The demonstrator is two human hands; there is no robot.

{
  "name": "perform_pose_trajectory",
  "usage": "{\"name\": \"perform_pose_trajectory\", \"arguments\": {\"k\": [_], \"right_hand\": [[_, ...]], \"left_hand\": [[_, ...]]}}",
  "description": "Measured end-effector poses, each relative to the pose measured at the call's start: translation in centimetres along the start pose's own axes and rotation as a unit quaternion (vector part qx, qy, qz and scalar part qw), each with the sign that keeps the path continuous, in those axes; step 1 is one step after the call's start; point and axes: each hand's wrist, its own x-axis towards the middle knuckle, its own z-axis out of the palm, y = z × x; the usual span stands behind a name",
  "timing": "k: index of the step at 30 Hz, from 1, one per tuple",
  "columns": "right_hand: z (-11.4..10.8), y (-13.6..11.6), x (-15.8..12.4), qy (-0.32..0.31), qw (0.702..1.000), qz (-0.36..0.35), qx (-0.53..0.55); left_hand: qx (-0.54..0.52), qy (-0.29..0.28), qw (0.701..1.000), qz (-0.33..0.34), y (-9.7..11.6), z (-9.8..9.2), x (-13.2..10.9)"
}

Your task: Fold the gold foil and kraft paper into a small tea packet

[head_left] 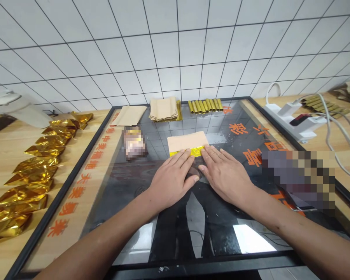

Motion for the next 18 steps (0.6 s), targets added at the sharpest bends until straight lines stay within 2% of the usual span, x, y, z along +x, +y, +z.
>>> {"name": "perform_pose_trajectory", "arguments": {"k": [6, 9, 12, 18], "right_hand": [[-0.2, 0.3, 0.3, 0.051, 0.998, 0.024, 0.005], [-0.1, 0.1, 0.8, 0.088, 0.994, -0.018, 0.063], [0.5, -0.1, 1.4, 0.072, 0.986, -0.066, 0.135], [1.0, -0.1, 1.8, 0.04, 0.984, -0.074, 0.158]], "left_hand": [[-0.008, 0.0, 1.0, -0.006, 0.2, -0.1, 0.1], [-0.021, 0.005, 1.0, -0.004, 0.1, 0.0, 0.3], [-0.038, 0.02, 0.999, 0.003, 0.2, -0.1, 0.4], [-0.023, 0.033, 0.999, 0.005, 0.2, 0.3, 0.2]]}}
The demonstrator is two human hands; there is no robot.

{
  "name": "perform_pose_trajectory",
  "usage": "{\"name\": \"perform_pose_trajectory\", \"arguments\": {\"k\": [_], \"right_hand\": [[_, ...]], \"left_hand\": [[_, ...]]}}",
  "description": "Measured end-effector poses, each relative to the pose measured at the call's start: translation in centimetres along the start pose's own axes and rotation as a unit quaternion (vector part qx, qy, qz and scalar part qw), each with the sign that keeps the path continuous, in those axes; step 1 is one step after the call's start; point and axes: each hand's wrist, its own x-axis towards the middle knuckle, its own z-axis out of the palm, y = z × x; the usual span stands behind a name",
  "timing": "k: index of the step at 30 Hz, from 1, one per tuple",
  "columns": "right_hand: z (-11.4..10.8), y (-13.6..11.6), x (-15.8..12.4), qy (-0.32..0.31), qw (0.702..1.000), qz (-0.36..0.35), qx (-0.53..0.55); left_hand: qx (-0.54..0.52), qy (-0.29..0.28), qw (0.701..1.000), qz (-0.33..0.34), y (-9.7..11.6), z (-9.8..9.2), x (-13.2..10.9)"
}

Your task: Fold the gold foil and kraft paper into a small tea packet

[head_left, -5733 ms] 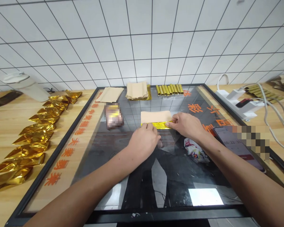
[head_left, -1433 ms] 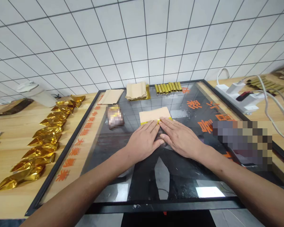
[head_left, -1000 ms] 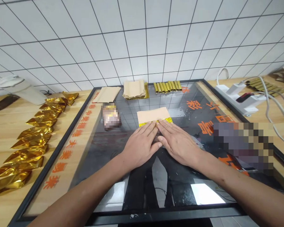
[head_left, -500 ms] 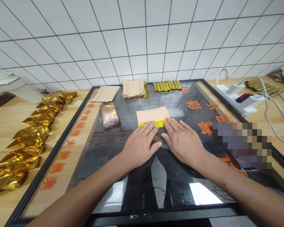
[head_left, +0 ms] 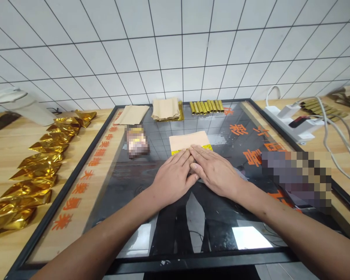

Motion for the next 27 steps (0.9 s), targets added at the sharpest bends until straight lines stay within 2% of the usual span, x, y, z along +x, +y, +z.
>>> {"name": "perform_pose_trajectory", "arguments": {"k": [6, 13, 27], "right_hand": [[-0.4, -0.1, -0.1, -0.013, 1.0, -0.002, -0.027], [-0.3, -0.1, -0.2, -0.019, 0.999, 0.001, -0.03], [-0.2, -0.4, -0.8, -0.004, 0.992, 0.037, -0.125]], "left_hand": [[0.042, -0.011, 0.999, -0.023, 0.4, 0.1, -0.3], [0.082, 0.002, 0.996, -0.037, 0.6, -0.1, -0.6], [0.078, -0.033, 0.995, -0.045, 0.2, -0.9, -0.9]]}}
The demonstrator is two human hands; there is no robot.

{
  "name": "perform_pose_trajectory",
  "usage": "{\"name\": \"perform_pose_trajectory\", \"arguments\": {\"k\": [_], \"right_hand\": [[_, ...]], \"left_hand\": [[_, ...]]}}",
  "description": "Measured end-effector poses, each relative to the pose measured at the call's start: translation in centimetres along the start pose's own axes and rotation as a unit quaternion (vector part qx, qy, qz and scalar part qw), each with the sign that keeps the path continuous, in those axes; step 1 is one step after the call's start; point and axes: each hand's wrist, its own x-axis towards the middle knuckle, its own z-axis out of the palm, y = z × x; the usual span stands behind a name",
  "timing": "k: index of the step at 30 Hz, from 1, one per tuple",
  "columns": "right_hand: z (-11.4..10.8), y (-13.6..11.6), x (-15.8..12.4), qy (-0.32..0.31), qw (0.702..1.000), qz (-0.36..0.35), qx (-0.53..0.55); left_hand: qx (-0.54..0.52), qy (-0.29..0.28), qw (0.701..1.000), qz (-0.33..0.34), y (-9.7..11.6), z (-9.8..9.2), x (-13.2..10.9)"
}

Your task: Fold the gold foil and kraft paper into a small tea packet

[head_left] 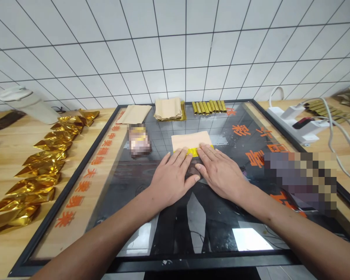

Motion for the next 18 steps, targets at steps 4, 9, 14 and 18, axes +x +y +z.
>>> {"name": "perform_pose_trajectory", "arguments": {"k": [4, 9, 14, 18], "right_hand": [[-0.2, 0.1, -0.2, -0.006, 1.0, 0.01, -0.01], [-0.1, 0.2, -0.2, -0.012, 1.0, 0.009, -0.018], [0.1, 0.3, -0.3, -0.005, 1.0, 0.003, -0.019], [0.0, 0.3, -0.3, -0.001, 1.0, -0.001, -0.018]], "left_hand": [[0.001, -0.006, 1.0, -0.006, -0.2, -0.3, -0.2], [0.015, 0.005, 1.0, -0.008, -0.4, -0.5, -0.4], [0.039, 0.005, 0.999, -0.018, -0.4, -1.1, -0.7], [0.066, 0.004, 0.997, -0.028, -0.2, -1.4, -1.0]]}}
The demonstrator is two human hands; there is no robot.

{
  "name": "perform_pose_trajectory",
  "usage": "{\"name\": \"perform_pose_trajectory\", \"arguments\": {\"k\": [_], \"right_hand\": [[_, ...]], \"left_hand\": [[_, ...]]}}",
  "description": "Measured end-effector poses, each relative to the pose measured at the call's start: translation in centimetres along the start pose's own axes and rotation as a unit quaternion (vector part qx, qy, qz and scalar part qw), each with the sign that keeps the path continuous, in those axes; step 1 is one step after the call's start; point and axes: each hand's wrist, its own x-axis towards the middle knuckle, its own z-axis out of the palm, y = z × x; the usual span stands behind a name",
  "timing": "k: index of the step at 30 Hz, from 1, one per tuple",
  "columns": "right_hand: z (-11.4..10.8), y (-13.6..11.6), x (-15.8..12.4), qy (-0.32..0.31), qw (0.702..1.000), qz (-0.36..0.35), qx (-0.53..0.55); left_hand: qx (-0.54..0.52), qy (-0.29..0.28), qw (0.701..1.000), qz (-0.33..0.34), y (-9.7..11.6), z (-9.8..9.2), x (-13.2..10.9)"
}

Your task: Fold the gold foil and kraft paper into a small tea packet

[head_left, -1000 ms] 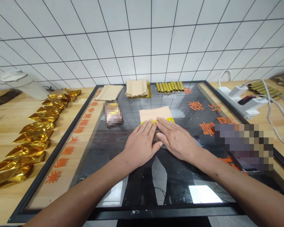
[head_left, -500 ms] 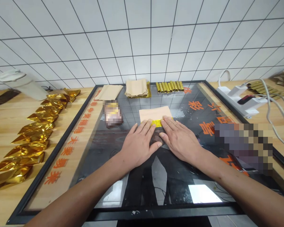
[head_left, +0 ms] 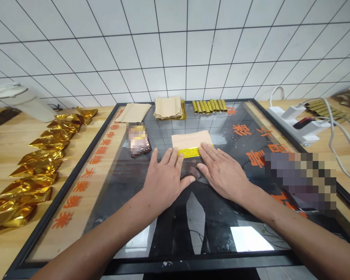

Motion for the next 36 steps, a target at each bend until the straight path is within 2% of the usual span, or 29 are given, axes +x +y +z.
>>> {"name": "perform_pose_trajectory", "arguments": {"k": [8, 14, 17, 19, 21, 27, 32, 36], "right_hand": [[0.1, 0.0, 0.0, 0.006, 1.0, 0.004, 0.02], [0.1, -0.1, 0.0, -0.002, 1.0, 0.014, 0.002], [0.1, 0.0, 0.0, -0.009, 1.0, 0.011, 0.002], [0.1, 0.1, 0.0, -0.008, 1.0, 0.009, 0.011], [0.1, 0.1, 0.0, -0.004, 1.0, 0.007, 0.019], [-0.1, -0.1, 0.0, 0.0, 1.0, 0.0, 0.001], [-0.6, 0.0, -0.3, -0.001, 1.0, 0.024, -0.013], [-1.2, -0.3, -0.5, 0.029, 0.999, 0.027, -0.006]], "left_hand": [[-0.01, 0.029, 0.999, -0.026, -0.5, 0.0, -0.3], [0.011, 0.054, 0.997, -0.049, -0.4, -1.5, -0.1], [-0.001, 0.054, 0.998, 0.015, 0.4, -1.4, 0.4], [-0.027, 0.039, 0.996, 0.075, 0.9, -0.7, 0.6], [-0.044, 0.02, 0.994, 0.101, 1.2, 0.2, 0.7], [-0.05, 0.002, 0.993, 0.102, 1.2, 1.2, 0.6], [-0.049, 0.012, 0.993, 0.109, 1.2, 1.3, 0.6], [-0.053, 0.024, 0.993, 0.107, 1.3, 1.5, 0.6]]}}
